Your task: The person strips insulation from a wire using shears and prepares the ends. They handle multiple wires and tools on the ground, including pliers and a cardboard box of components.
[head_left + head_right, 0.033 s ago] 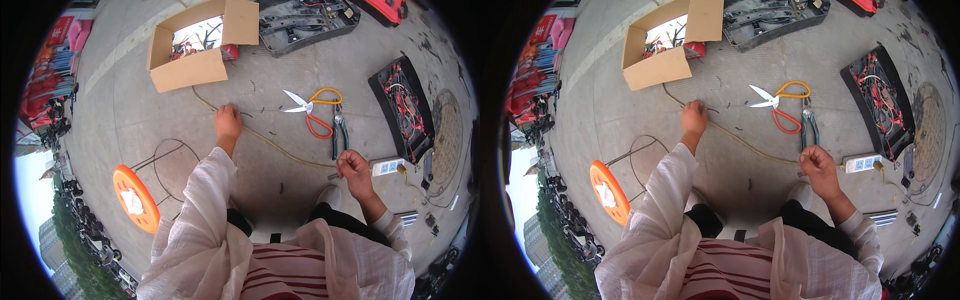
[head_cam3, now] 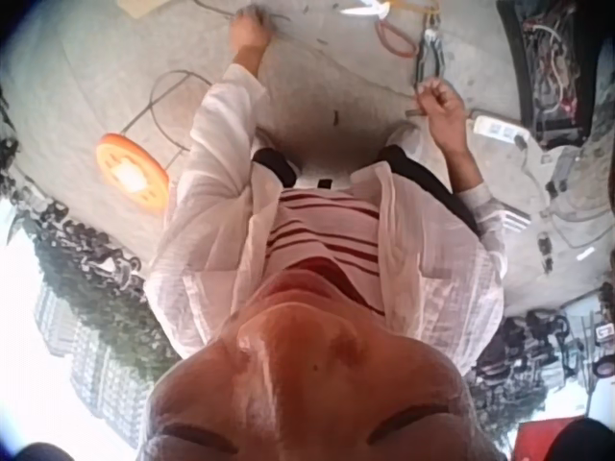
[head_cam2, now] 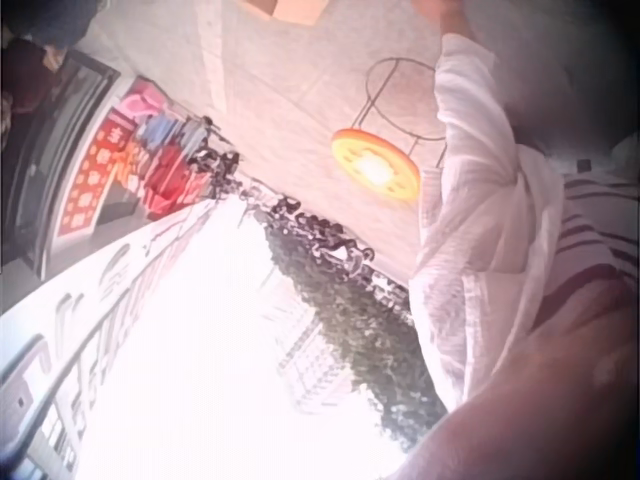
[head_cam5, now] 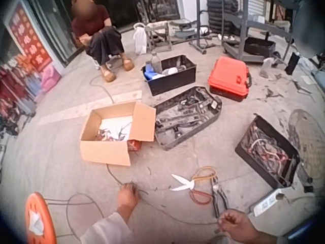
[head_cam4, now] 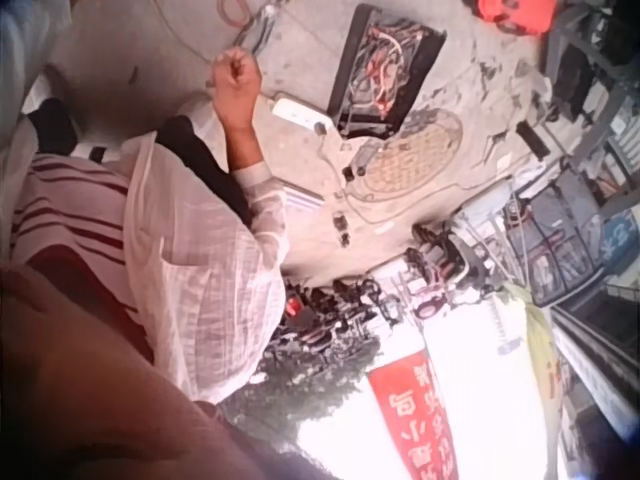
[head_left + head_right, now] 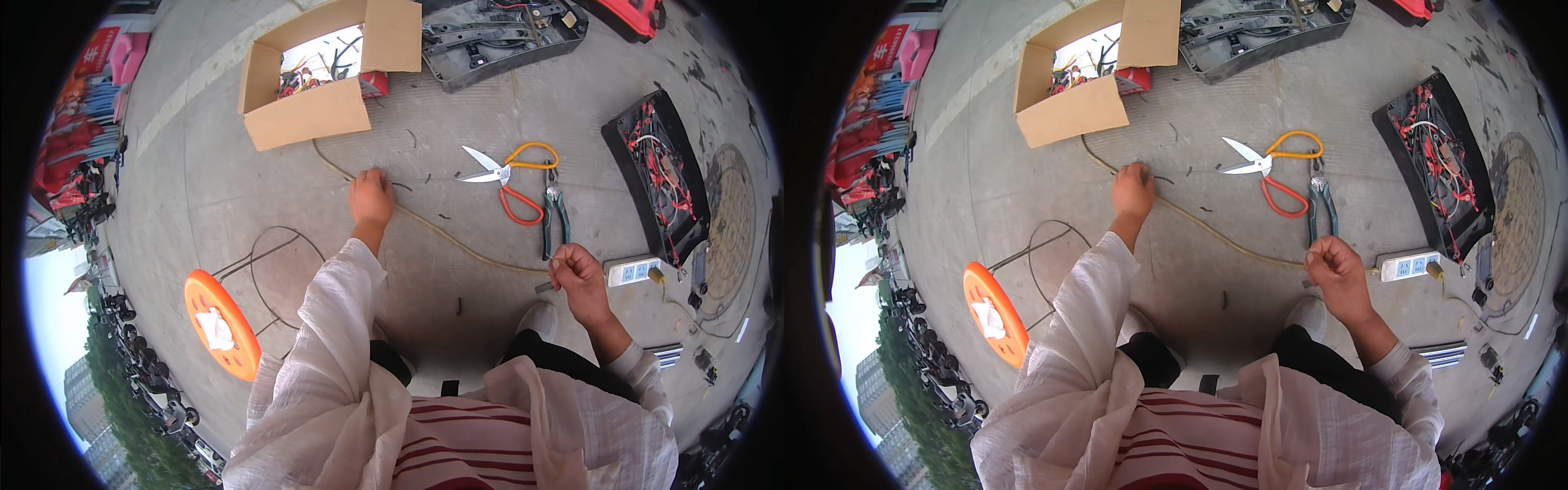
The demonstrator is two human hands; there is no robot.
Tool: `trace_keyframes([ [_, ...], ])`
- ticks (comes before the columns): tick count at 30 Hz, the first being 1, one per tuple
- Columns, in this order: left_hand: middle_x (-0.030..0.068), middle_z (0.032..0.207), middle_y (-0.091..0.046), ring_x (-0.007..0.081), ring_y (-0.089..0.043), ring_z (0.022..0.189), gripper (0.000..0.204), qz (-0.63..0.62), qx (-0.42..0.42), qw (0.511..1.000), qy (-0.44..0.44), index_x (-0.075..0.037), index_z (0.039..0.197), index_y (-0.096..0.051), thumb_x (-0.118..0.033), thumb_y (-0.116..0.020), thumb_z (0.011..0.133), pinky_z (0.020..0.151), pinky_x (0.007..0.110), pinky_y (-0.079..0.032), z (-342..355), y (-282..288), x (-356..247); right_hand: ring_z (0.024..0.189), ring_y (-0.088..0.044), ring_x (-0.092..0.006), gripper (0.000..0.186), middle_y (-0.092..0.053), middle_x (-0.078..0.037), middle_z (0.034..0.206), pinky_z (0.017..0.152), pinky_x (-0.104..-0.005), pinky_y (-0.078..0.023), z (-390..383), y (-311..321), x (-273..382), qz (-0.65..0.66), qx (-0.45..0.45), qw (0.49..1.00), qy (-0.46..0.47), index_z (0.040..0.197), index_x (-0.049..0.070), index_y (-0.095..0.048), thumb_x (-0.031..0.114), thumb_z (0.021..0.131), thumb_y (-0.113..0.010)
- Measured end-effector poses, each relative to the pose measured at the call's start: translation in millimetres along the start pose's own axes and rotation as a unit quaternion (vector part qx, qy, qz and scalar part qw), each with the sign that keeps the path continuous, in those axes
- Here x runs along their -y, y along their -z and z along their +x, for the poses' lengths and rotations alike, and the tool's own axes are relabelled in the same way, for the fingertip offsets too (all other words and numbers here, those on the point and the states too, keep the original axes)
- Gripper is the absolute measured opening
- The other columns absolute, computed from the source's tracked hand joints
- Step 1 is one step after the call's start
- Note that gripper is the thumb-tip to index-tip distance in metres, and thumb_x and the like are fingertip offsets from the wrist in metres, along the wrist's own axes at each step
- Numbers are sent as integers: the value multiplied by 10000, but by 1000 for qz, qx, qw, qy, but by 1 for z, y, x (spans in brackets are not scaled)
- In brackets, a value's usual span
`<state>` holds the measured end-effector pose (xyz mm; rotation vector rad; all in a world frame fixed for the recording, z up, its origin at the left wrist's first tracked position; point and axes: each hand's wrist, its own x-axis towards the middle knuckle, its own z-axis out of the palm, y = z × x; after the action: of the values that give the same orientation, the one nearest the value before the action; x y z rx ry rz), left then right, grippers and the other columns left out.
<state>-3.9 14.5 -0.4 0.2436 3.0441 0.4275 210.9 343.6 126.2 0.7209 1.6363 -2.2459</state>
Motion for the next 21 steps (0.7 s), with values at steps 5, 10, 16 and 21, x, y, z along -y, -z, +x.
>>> trace_keyframes([
  [5, 125, 933, -603, 331, -560, 900, 151, 4, 24, 1000, -14, -88, 865, -608, -90, -649, 720, 786, 426, -468, 2, -6, 9, 619, -454, -38, 54, -515, 14, 733, 568, -194, -382, 1, 3, -2, -8, -3, 1000, -8, 854, 48, -518, 17, 899, -517],
  [10, 127, 932, -603, 327, -557, 914, 143, 20, 49, 999, -7, -78, 832, -603, -93, -654, 700, 804, 420, -465, 4, -5, 8, 625, -458, -39, 59, -517, 17, 733, 570, -193, -384, 2, 3, -3, -6, 1, 1000, -12, 847, 51, -519, 23, 898, -523],
  [16, 128, 933, -605, 330, -557, 929, 141, 39, 61, 997, 1, -72, 822, -610, -126, -653, 699, 820, 432, -457, 7, -6, 7, 628, -469, -39, 56, -523, 21, 731, 574, -192, -391, 3, 1, -1, -4, -5, 1000, -24, 847, 56, -522, 34, 896, -538],
  [21, 140, 884, -616, 340, -581, 877, 145, 50, 66, 996, -26, -59, 840, -617, -107, -641, 705, 784, 437, -480, 10, -6, 12, 630, -471, -38, 54, -524, 24, 732, 575, -192, -396, 3, 2, -1, -9, -6, 999, -31, 852, 60, -524, 38, 896, -545],
])
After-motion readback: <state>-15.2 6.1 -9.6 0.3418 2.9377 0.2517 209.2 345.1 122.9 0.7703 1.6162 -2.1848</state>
